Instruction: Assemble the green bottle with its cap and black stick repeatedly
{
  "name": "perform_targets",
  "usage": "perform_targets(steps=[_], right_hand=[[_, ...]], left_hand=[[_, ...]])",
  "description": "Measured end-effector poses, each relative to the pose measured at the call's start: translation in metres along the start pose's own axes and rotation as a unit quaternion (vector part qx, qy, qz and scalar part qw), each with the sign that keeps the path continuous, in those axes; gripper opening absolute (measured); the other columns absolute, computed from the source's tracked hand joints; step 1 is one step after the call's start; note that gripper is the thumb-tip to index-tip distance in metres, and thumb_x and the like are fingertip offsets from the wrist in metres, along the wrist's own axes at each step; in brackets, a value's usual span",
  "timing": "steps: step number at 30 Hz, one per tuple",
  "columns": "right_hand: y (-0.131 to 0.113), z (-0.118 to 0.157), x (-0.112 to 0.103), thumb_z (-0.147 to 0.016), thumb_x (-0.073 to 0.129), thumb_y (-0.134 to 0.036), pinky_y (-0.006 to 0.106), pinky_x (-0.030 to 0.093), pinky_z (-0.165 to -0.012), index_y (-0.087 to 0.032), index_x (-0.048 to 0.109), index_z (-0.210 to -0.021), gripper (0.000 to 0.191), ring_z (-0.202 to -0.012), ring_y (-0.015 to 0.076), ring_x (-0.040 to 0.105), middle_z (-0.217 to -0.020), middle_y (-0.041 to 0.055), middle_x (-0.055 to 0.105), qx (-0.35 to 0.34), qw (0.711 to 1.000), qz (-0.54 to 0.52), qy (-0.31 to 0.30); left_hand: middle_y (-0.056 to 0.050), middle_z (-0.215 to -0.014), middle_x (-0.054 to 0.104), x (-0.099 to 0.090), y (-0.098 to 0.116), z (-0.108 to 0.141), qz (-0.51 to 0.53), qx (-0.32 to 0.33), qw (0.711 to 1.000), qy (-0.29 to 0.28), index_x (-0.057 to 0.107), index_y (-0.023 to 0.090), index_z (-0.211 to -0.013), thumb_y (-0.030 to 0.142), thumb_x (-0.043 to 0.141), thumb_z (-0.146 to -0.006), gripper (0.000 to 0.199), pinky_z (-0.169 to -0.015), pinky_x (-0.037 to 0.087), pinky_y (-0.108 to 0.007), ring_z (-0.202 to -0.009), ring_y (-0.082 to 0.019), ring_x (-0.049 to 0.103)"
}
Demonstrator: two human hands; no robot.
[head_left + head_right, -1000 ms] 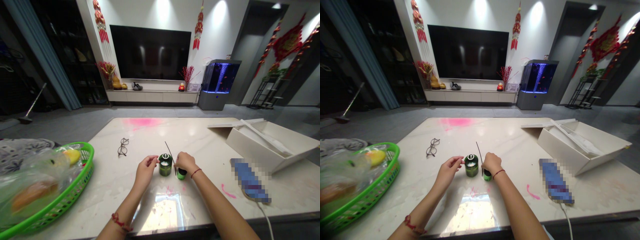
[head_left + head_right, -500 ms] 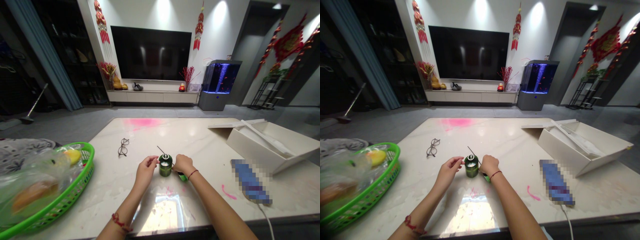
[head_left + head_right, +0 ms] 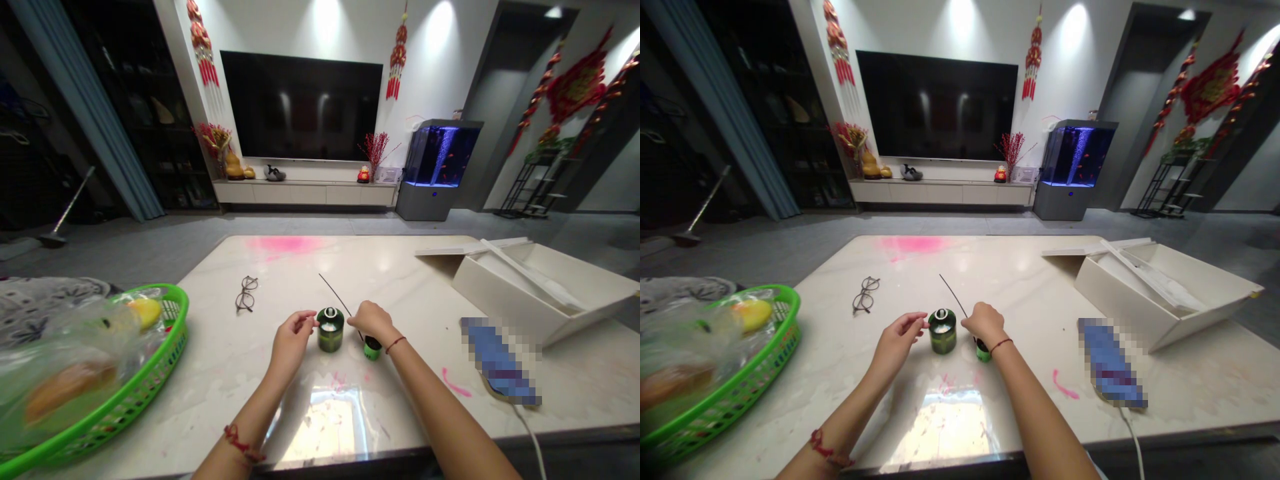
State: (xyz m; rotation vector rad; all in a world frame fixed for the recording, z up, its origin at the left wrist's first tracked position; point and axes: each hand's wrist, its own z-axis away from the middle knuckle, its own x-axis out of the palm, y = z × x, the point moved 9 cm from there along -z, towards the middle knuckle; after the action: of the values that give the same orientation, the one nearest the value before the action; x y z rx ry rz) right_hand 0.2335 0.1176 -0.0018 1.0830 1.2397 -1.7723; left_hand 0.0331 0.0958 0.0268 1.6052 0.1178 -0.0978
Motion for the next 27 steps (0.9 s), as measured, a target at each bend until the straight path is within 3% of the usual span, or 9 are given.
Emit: perform_targets(steps=[5,11,18,21,24,27], right_hand=[[0.008,-0.01,-0.004,-0.067,0.053,-0.027,0.022,0.039,-0.054,-0.014,0.059,-0.057,0.017,-0.064,0.0168,0.062,-0.067,0.0096,0.067,-0.022,0.991,-0.135,-0.009],[0.008,-0.012,-0.021,-0.065,0.052,-0.021,0.019,0.037,-0.048,-0.015,0.052,-0.056,0.011,-0.053,0.0101,0.055,-0.06,0.0048,0.063,-0.038,0.957,-0.286,0.025],[-0.015,0.014,-0.027,-0.064,0.049,-0.016,0.018,0.037,-0.046,-0.014,0.051,-0.057,0.008,-0.047,0.0064,0.047,-0.056,0.0007,0.056,-0.077,0.914,-0.385,-0.097],[-0.028,0.027,-0.025,-0.064,0.048,-0.016,0.018,0.037,-0.047,-0.014,0.052,-0.056,0.009,-0.047,0.006,0.045,-0.052,-0.0015,0.051,-0.124,0.897,-0.394,-0.158],[-0.041,0.039,-0.02,-0.063,0.049,-0.016,0.017,0.035,-0.047,-0.014,0.052,-0.056,0.008,-0.048,0.0055,0.044,-0.05,-0.0033,0.048,-0.185,0.887,-0.365,-0.216],[-0.046,0.047,-0.017,-0.062,0.051,-0.015,0.017,0.028,-0.043,-0.014,0.053,-0.058,0.004,-0.047,0.0047,0.039,-0.05,-0.0044,0.047,-0.22,0.885,-0.327,-0.249]], left_hand=[[-0.006,-0.075,0.069,0.0,0.0,0.0,0.001,0.0,1.0,0.0,0.064,0.015,-0.082,0.037,0.057,-0.063,0.03,-0.067,0.047,-0.03,-0.076,-0.019,0.063],[-0.007,-0.08,0.069,0.001,-0.003,-0.002,-0.023,0.009,1.0,-0.006,0.063,0.014,-0.087,0.037,0.054,-0.067,0.032,-0.07,0.047,-0.031,-0.08,-0.019,0.063],[-0.005,-0.085,0.068,-0.006,0.012,0.002,-0.132,0.087,0.987,0.024,0.064,0.018,-0.088,0.037,0.05,-0.075,0.026,-0.072,0.048,-0.032,-0.079,-0.019,0.062],[-0.007,-0.098,0.063,-0.008,0.03,0.009,-0.215,0.177,0.959,0.059,0.064,0.021,-0.092,0.032,0.047,-0.079,0.024,-0.074,0.049,-0.035,-0.088,-0.02,0.06],[-0.01,-0.118,0.053,-0.006,0.05,0.022,-0.299,0.289,0.902,0.113,0.061,0.022,-0.103,0.025,0.049,-0.08,0.027,-0.089,0.043,-0.042,-0.109,-0.024,0.051],[-0.014,-0.132,0.041,-0.001,0.061,0.033,-0.355,0.354,0.854,0.142,0.052,0.02,-0.117,0.022,0.05,-0.08,0.037,-0.096,0.038,-0.044,-0.121,-0.027,0.041]])
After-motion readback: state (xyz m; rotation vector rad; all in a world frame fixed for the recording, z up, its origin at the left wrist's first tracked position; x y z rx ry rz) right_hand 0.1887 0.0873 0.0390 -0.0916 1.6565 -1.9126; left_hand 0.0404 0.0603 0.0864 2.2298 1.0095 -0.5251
